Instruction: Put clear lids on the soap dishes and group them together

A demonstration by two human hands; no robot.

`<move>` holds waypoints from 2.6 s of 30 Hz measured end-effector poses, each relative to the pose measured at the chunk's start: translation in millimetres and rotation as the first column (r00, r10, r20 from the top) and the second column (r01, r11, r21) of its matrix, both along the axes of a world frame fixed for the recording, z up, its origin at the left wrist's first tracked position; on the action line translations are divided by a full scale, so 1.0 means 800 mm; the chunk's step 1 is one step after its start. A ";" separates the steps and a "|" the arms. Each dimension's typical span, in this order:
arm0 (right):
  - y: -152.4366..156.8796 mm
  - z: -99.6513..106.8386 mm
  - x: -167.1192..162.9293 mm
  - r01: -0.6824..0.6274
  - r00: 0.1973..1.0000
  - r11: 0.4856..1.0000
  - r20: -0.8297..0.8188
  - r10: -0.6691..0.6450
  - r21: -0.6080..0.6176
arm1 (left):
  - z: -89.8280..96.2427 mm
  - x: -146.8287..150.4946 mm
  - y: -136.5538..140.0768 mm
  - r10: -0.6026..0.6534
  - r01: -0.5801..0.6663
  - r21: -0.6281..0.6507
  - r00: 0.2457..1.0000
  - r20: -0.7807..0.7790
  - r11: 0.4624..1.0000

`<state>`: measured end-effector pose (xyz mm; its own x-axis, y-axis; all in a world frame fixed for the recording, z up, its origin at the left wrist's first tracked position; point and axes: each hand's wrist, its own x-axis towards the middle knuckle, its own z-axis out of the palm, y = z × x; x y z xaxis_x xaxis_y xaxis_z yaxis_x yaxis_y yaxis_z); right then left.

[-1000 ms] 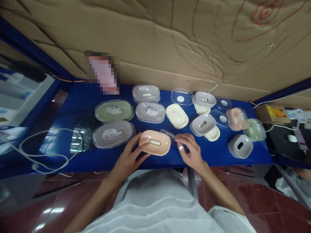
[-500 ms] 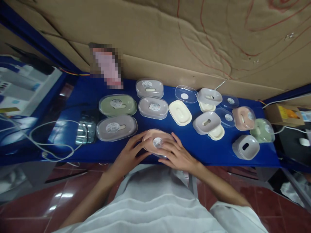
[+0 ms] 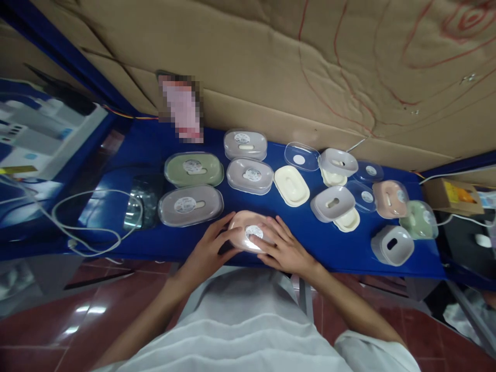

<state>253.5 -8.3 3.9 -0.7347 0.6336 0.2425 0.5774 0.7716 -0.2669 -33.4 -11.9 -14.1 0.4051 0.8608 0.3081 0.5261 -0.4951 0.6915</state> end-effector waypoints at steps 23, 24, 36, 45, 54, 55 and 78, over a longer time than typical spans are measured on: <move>-0.020 0.020 -0.018 0.053 0.995 0.998 0.084 -0.057 0.046 | -0.005 -0.011 0.001 -0.032 0.048 -0.120 0.991 0.130 0.992; -0.018 0.021 -0.017 0.053 0.996 0.998 0.075 -0.056 0.034 | -0.004 -0.011 0.001 -0.022 0.040 -0.126 0.989 0.144 0.991; 0.000 0.004 -0.008 0.099 0.995 0.994 -0.010 -0.099 -0.039 | -0.002 -0.009 0.003 0.020 0.005 -0.153 0.987 0.162 0.988; 0.016 0.000 -0.003 0.077 0.985 0.986 -0.144 -0.098 -0.146 | -0.003 -0.006 0.004 0.030 -0.014 -0.129 0.992 0.124 0.992; 0.081 0.080 0.023 0.124 0.984 0.983 -0.142 -0.104 0.135 | 0.002 -0.007 -0.005 0.065 -0.018 -0.195 0.970 0.235 0.981; 0.108 0.089 0.022 0.167 0.975 0.973 -0.177 -0.138 0.162 | 0.002 -0.007 -0.005 0.073 -0.024 -0.200 0.969 0.238 0.979; 0.029 0.029 -0.002 0.595 0.789 0.798 0.125 -0.602 0.094 | 0.021 0.009 0.015 -0.087 0.089 0.026 0.993 -0.076 0.996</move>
<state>251.7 14.9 26.9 -0.2402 0.9483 0.2073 0.9559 0.2682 -0.1194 -26.0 -0.3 3.1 0.5015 0.8120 0.2988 0.5292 -0.5610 0.6365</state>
